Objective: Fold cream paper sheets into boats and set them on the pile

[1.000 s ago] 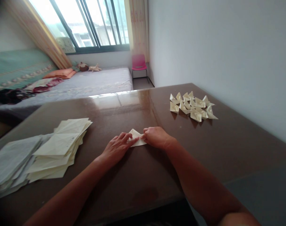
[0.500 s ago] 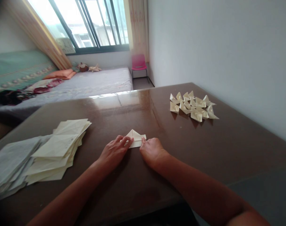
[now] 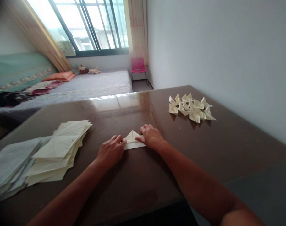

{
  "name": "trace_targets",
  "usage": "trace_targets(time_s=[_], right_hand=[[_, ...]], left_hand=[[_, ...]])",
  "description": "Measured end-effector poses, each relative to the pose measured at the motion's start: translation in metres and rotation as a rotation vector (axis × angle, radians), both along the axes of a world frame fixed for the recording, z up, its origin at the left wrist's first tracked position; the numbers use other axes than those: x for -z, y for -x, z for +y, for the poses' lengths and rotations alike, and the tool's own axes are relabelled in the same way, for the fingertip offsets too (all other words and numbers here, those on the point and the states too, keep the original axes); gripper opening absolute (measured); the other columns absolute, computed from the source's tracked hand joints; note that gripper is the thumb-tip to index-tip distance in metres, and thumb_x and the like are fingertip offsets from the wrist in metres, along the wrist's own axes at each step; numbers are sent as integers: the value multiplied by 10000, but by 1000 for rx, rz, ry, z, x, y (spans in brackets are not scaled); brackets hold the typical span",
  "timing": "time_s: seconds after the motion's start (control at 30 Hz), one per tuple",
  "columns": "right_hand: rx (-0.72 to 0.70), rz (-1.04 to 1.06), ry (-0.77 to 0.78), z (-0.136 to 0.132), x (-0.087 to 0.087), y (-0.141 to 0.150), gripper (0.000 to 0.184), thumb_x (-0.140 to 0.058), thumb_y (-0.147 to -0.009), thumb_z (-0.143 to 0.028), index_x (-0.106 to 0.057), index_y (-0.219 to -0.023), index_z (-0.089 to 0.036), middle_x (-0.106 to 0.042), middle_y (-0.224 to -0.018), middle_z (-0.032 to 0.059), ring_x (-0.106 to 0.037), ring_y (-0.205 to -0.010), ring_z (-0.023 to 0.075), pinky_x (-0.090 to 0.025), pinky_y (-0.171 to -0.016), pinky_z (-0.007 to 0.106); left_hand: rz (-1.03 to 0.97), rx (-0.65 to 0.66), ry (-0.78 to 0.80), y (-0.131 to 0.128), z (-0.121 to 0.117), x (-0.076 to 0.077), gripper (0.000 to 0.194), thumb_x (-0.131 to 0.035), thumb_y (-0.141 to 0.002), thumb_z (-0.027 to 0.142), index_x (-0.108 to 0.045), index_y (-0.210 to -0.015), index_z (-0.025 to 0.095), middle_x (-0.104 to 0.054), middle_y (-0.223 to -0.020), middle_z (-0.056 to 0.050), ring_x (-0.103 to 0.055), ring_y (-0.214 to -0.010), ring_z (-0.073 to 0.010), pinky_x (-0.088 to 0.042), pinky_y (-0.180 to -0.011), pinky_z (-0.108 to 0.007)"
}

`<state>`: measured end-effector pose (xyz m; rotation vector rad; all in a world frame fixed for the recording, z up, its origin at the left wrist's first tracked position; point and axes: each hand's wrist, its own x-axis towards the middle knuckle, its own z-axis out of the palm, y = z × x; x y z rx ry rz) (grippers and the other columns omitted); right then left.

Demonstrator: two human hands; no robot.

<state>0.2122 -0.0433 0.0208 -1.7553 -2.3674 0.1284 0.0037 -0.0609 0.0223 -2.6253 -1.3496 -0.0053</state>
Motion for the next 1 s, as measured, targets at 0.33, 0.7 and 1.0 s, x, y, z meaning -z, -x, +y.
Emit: trace_targets(time_s=[0.33, 0.7, 1.0], right_hand=[[-70, 586, 225, 11, 16, 4, 136, -632, -760, -243, -604, -853, -148, -604, -731, -10, -536, -657, 107, -394, -609, 215], [-23, 1375, 327, 12, 18, 14, 510, -763, -628, -389, -550, -1038, -174, -663, -921, 30, -621, -792, 153, -493, -697, 263], [-53, 1102, 213, 5, 23, 27, 322, -588, -806, -380, -625, -1029, -150, -680, -954, 62, -611, -838, 192, -481, -768, 332]], left_hand=[[-207, -90, 18, 4, 8, 5, 213, -478, -910, 349, -573, -1060, 232, -607, -1034, -43, -552, -976, -208, -482, -688, -286], [-1152, -131, 509, 4, 25, 24, 284, -634, -783, 359, -557, -985, 175, -665, -854, -14, -635, -752, -163, -509, -656, -268], [-1317, -122, 526, -3, 26, 33, 468, -663, -758, 327, -418, -1135, 195, -603, -1071, -75, -634, -949, -206, -561, -721, -336]])
